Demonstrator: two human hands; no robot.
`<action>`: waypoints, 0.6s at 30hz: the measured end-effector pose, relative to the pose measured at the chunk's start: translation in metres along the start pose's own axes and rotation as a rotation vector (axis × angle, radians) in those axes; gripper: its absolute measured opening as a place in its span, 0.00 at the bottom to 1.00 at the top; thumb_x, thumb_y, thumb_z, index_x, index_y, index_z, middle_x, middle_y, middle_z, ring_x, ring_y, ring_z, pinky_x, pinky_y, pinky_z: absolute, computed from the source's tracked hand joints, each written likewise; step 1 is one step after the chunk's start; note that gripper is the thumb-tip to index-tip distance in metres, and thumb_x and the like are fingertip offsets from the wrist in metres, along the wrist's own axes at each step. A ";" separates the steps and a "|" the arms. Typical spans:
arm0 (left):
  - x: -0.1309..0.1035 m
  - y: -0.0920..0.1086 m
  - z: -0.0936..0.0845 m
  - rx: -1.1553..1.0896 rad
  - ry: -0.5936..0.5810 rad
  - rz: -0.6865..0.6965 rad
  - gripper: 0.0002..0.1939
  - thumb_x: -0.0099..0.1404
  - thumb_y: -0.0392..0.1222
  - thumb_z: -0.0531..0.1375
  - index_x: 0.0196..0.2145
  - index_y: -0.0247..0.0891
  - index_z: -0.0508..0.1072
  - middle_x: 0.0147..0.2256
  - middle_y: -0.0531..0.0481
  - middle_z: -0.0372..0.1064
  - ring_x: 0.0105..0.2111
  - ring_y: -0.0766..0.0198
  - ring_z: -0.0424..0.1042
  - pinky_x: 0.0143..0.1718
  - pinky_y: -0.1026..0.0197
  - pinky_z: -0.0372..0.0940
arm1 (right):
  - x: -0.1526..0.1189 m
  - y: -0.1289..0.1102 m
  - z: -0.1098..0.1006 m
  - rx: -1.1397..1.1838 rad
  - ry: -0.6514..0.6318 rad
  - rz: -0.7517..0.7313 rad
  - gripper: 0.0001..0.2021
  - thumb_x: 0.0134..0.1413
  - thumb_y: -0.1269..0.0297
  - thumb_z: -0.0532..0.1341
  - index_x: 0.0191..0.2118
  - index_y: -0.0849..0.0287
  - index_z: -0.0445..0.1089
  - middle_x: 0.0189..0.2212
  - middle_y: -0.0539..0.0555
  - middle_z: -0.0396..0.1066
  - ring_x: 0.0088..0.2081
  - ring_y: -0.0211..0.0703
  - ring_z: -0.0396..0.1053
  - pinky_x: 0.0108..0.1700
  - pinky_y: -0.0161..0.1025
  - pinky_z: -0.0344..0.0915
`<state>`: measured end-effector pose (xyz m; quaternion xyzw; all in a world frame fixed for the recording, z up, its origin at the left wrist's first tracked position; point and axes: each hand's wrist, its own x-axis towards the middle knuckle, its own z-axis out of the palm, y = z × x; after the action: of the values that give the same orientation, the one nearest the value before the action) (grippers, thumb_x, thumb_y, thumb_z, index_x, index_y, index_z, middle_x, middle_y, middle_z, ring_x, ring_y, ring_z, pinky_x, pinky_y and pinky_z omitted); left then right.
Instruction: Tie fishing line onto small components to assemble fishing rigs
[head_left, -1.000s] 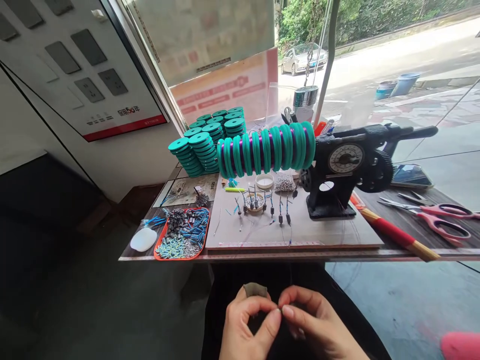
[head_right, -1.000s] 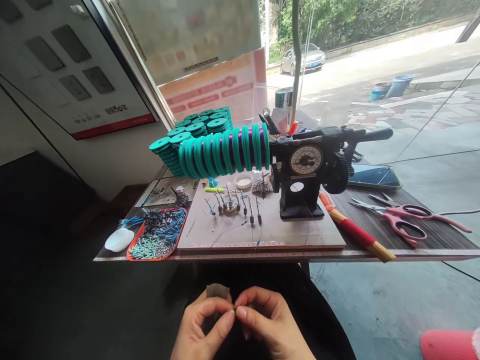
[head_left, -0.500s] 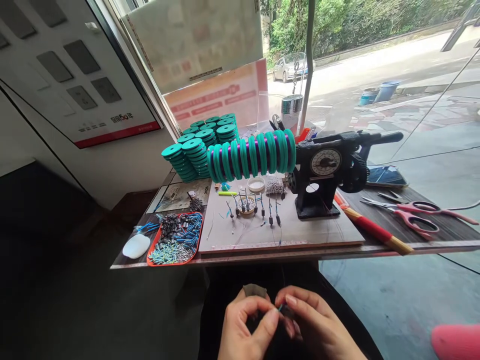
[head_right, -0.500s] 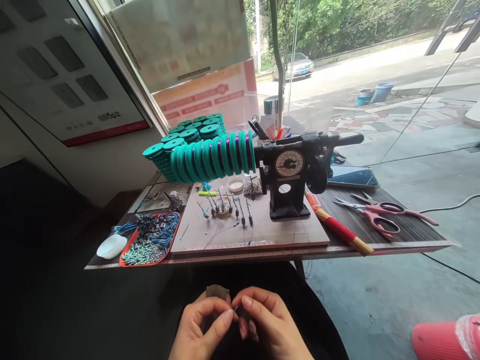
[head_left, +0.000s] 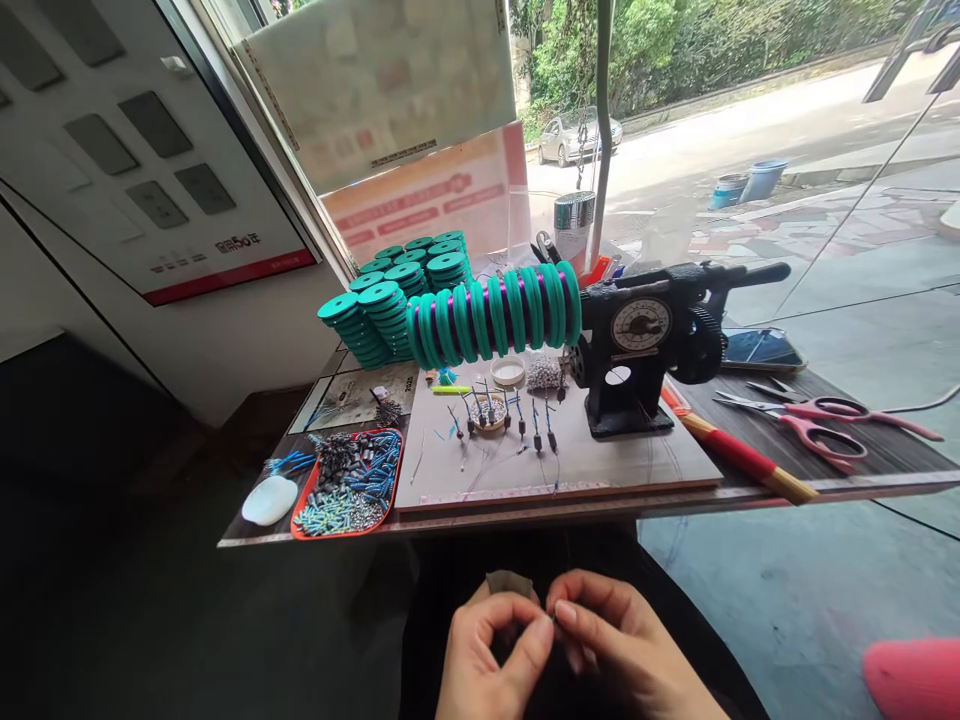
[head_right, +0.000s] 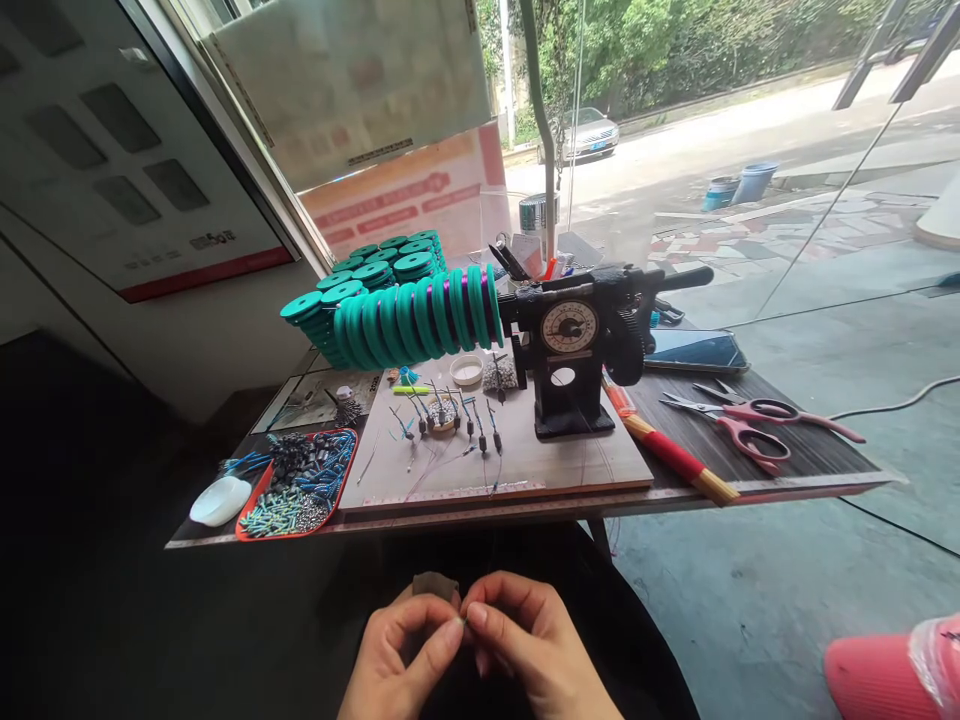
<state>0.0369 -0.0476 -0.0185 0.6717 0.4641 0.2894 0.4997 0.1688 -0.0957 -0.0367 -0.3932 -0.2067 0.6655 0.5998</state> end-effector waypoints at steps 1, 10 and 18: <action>0.001 -0.001 0.000 -0.002 -0.024 0.010 0.20 0.56 0.57 0.60 0.20 0.38 0.76 0.21 0.49 0.70 0.26 0.61 0.67 0.31 0.63 0.61 | 0.000 0.001 0.000 -0.002 -0.004 0.001 0.18 0.43 0.50 0.67 0.25 0.62 0.70 0.15 0.44 0.58 0.20 0.30 0.51 0.25 0.32 0.48; 0.000 0.014 -0.002 -0.055 -0.015 -0.025 0.17 0.55 0.55 0.62 0.20 0.39 0.78 0.22 0.50 0.71 0.26 0.62 0.68 0.30 0.65 0.61 | 0.000 0.001 -0.001 0.003 0.042 0.007 0.19 0.44 0.48 0.66 0.27 0.62 0.70 0.16 0.45 0.58 0.21 0.31 0.51 0.25 0.32 0.46; 0.000 0.010 -0.001 -0.062 0.002 -0.033 0.18 0.54 0.56 0.62 0.21 0.38 0.77 0.22 0.49 0.70 0.25 0.63 0.67 0.29 0.65 0.61 | -0.001 0.003 -0.005 -0.007 0.061 -0.003 0.18 0.42 0.49 0.67 0.29 0.62 0.74 0.15 0.46 0.60 0.20 0.31 0.52 0.26 0.32 0.47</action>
<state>0.0396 -0.0478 -0.0092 0.6479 0.4661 0.2961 0.5246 0.1706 -0.0981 -0.0420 -0.4151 -0.1912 0.6515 0.6055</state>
